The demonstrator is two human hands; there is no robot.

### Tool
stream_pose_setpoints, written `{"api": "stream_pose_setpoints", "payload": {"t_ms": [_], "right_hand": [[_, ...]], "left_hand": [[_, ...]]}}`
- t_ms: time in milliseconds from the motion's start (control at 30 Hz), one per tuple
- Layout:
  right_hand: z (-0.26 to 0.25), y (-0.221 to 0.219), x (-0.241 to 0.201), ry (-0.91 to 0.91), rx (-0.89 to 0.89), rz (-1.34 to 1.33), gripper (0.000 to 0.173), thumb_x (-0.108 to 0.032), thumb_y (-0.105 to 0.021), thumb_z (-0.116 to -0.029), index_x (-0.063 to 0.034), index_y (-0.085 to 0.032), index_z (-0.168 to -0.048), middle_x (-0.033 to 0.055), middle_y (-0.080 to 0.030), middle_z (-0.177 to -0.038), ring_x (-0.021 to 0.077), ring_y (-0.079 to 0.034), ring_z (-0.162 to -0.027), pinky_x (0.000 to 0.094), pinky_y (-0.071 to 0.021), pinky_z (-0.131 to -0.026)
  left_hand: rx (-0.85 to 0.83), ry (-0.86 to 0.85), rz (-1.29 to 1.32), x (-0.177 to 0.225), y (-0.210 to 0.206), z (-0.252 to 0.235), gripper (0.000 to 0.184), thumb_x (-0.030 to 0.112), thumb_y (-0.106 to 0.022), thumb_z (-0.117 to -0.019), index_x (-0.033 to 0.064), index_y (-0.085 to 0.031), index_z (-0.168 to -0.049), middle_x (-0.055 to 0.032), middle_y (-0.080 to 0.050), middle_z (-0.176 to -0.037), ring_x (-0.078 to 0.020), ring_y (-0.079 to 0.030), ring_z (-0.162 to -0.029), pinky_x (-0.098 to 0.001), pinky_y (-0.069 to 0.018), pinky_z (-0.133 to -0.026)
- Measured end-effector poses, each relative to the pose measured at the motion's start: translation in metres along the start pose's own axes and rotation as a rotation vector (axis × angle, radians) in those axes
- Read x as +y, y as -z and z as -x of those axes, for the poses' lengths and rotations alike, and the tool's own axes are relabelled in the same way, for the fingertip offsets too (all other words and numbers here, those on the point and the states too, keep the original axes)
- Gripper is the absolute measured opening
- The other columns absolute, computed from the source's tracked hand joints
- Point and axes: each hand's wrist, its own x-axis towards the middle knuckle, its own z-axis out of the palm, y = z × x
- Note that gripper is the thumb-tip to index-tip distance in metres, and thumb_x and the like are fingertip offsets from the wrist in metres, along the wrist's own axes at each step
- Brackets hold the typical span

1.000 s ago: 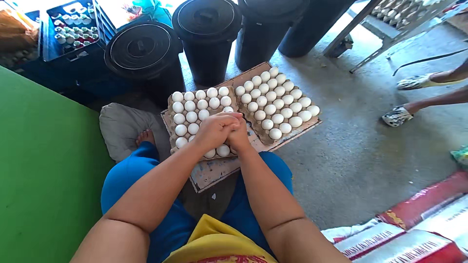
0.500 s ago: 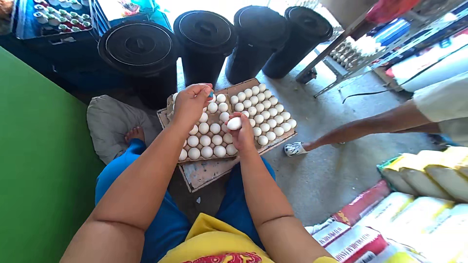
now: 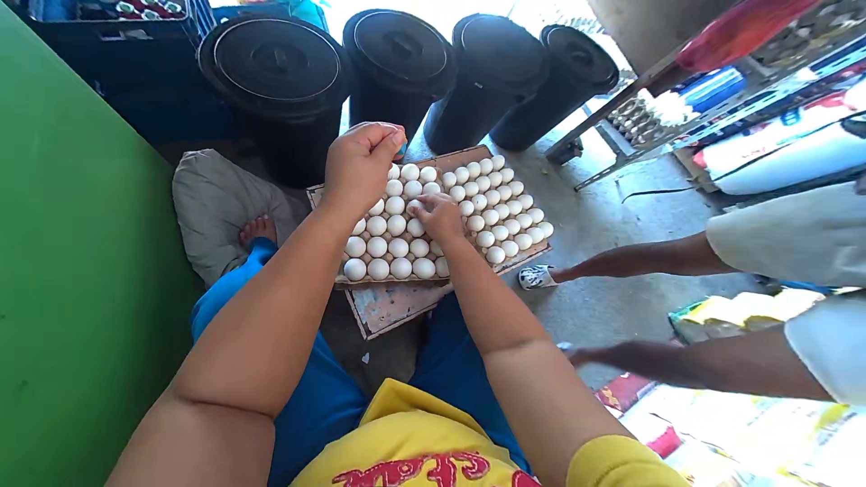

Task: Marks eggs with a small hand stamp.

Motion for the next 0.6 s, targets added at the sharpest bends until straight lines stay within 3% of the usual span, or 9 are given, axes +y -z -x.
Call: {"api": "stream_pose_setpoints", "payload": {"t_ms": [67, 133, 200, 267, 333, 400, 533, 600], "right_hand": [[0.001, -0.001, 0.006, -0.006, 0.04, -0.123, 0.027, -0.029, -0.063, -0.1023, -0.0112, -0.078, -0.116, 0.0103, -0.066, -0.138, 0.0289, -0.055, -0.136, 0.0513, -0.041, -0.115], [0.002, 0.006, 0.011, -0.074, 0.129, -0.31, 0.029, -0.024, -0.056, -0.1057, -0.0057, -0.076, -0.117, 0.0116, -0.063, -0.14, 0.0245, -0.055, -0.136, 0.0454, -0.0417, -0.115], [0.003, 0.013, 0.019, -0.166, 0.253, -0.417, 0.03, -0.025, -0.058, -0.1049, -0.0026, -0.074, -0.117, 0.013, -0.068, -0.131, 0.0223, -0.062, -0.125, 0.0429, -0.0468, -0.109], [0.004, 0.019, 0.026, -0.286, 0.329, -0.468, 0.027, -0.026, -0.066, -0.101, -0.0037, -0.075, -0.113, 0.0119, -0.073, -0.11, 0.0202, -0.068, -0.101, 0.043, -0.0534, -0.093], [0.007, 0.022, 0.033, -0.333, 0.304, -0.458, 0.023, -0.024, -0.072, -0.0968, -0.0047, -0.076, -0.109, 0.0121, -0.073, -0.1, 0.0218, -0.068, -0.09, 0.0458, -0.0546, -0.085], [0.008, 0.021, 0.035, -0.339, 0.214, -0.426, 0.025, -0.025, -0.075, -0.0942, -0.0062, -0.076, -0.11, 0.0123, -0.074, -0.104, 0.0242, -0.07, -0.097, 0.049, -0.0548, -0.091], [0.011, 0.008, 0.032, -0.289, 0.119, -0.36, 0.042, -0.032, -0.078, -0.0924, -0.0081, -0.071, -0.126, 0.0149, -0.069, -0.123, 0.0279, -0.066, -0.109, 0.0501, -0.0519, -0.098], [0.018, 0.008, 0.024, -0.209, 0.156, -0.275, 0.041, -0.035, -0.08, -0.0894, -0.0068, -0.073, -0.119, 0.0195, -0.064, -0.125, 0.0333, -0.061, -0.112, 0.0527, -0.0483, -0.099]], "left_hand": [[0.007, -0.016, -0.008, 0.001, 0.002, 0.0, 0.02, 0.018, -0.058, -0.1051, 0.0062, -0.073, -0.107, -0.0048, -0.071, -0.118, -0.01, -0.071, -0.102, -0.0289, -0.0614, -0.089], [0.009, -0.029, -0.014, 0.003, 0.004, 0.001, 0.02, 0.018, -0.058, -0.1053, 0.0061, -0.073, -0.107, -0.005, -0.07, -0.119, -0.0094, -0.071, -0.103, -0.0283, -0.0613, -0.089], [0.01, -0.032, -0.019, 0.003, 0.004, 0.002, 0.02, 0.019, -0.058, -0.1053, 0.0067, -0.073, -0.106, -0.0046, -0.07, -0.118, -0.0091, -0.071, -0.102, -0.0279, -0.0615, -0.088], [0.003, -0.037, -0.036, 0.002, 0.005, 0.002, 0.02, 0.019, -0.058, -0.1055, 0.0069, -0.073, -0.106, -0.0045, -0.07, -0.118, -0.0088, -0.071, -0.103, -0.0274, -0.0611, -0.089], [-0.01, -0.034, -0.054, 0.003, 0.004, 0.002, 0.02, 0.02, -0.058, -0.1056, 0.0073, -0.073, -0.107, -0.0042, -0.07, -0.118, -0.0085, -0.07, -0.104, -0.0275, -0.0605, -0.09], [-0.013, -0.026, -0.043, 0.002, 0.001, 0.001, 0.02, 0.021, -0.058, -0.1054, 0.0075, -0.073, -0.107, -0.004, -0.071, -0.117, -0.009, -0.071, -0.103, -0.0285, -0.061, -0.089], [-0.015, 0.034, 0.007, 0.0, -0.004, 0.0, 0.021, 0.021, -0.058, -0.1059, 0.0073, -0.073, -0.11, -0.0043, -0.072, -0.115, -0.0099, -0.072, -0.099, -0.0284, -0.0615, -0.086], [-0.01, 0.065, 0.035, 0.0, -0.004, -0.001, 0.021, 0.021, -0.057, -0.106, 0.0067, -0.073, -0.11, -0.005, -0.072, -0.114, -0.0109, -0.072, -0.098, -0.0286, -0.0617, -0.085]]}}
